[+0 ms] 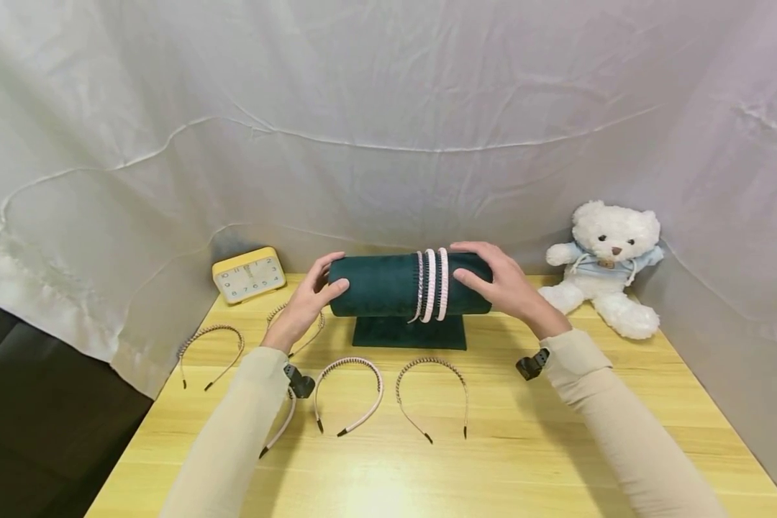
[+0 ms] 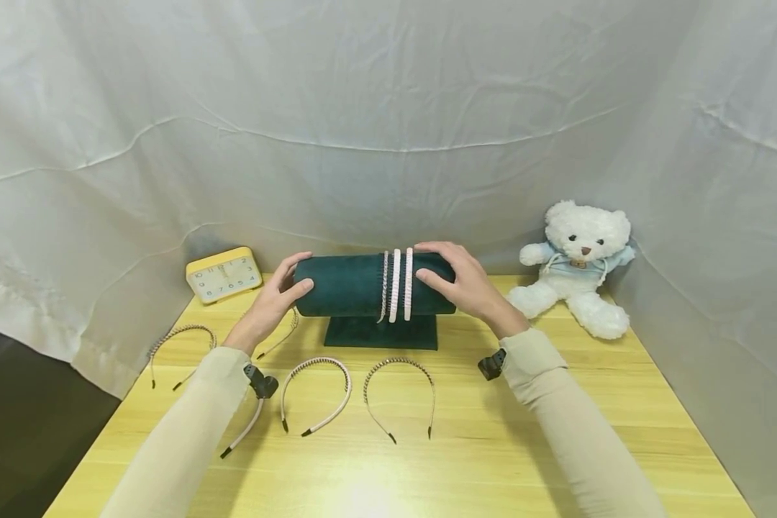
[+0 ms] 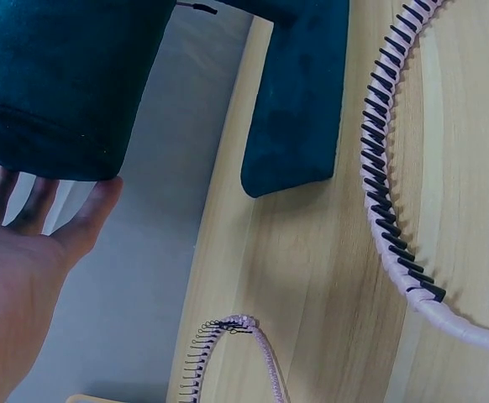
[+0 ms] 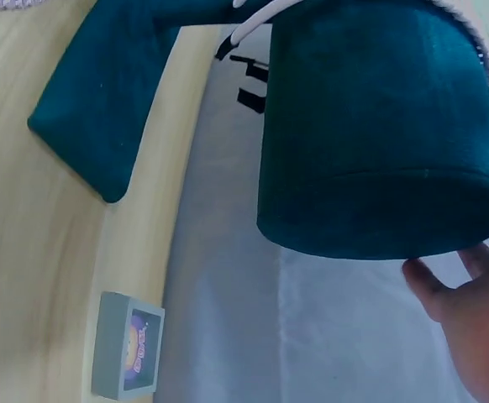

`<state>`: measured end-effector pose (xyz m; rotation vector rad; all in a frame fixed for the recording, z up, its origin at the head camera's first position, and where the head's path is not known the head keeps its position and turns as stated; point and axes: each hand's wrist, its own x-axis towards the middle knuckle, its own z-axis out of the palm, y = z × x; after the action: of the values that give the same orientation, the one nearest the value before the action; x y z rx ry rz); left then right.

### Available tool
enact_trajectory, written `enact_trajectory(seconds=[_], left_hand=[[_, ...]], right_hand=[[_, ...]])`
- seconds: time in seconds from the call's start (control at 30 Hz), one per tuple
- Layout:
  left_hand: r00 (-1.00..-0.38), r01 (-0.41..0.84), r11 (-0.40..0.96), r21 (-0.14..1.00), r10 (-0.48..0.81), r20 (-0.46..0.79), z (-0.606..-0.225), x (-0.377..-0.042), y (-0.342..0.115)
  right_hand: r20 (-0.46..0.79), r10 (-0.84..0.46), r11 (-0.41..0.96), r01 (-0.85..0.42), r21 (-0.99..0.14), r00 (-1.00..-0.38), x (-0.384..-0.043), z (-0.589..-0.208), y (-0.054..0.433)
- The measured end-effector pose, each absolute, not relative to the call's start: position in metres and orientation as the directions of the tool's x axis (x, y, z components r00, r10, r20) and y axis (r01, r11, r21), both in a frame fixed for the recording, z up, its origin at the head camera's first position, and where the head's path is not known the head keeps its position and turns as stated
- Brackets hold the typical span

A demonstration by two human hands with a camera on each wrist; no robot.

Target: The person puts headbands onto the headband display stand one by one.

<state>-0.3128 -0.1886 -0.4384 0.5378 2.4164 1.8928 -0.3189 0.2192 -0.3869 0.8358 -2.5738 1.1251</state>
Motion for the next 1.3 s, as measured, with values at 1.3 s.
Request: enact_trajectory(seconds=[1.3], left_hand=[[-0.941,0.250,0.179,0.951,0.275,0.196,-0.440,-0.314,-0.187]], right_hand=[[0.348,-0.699,0.284,-0.689,-0.667,-0.625,-0.242,-0.452,0.177]])
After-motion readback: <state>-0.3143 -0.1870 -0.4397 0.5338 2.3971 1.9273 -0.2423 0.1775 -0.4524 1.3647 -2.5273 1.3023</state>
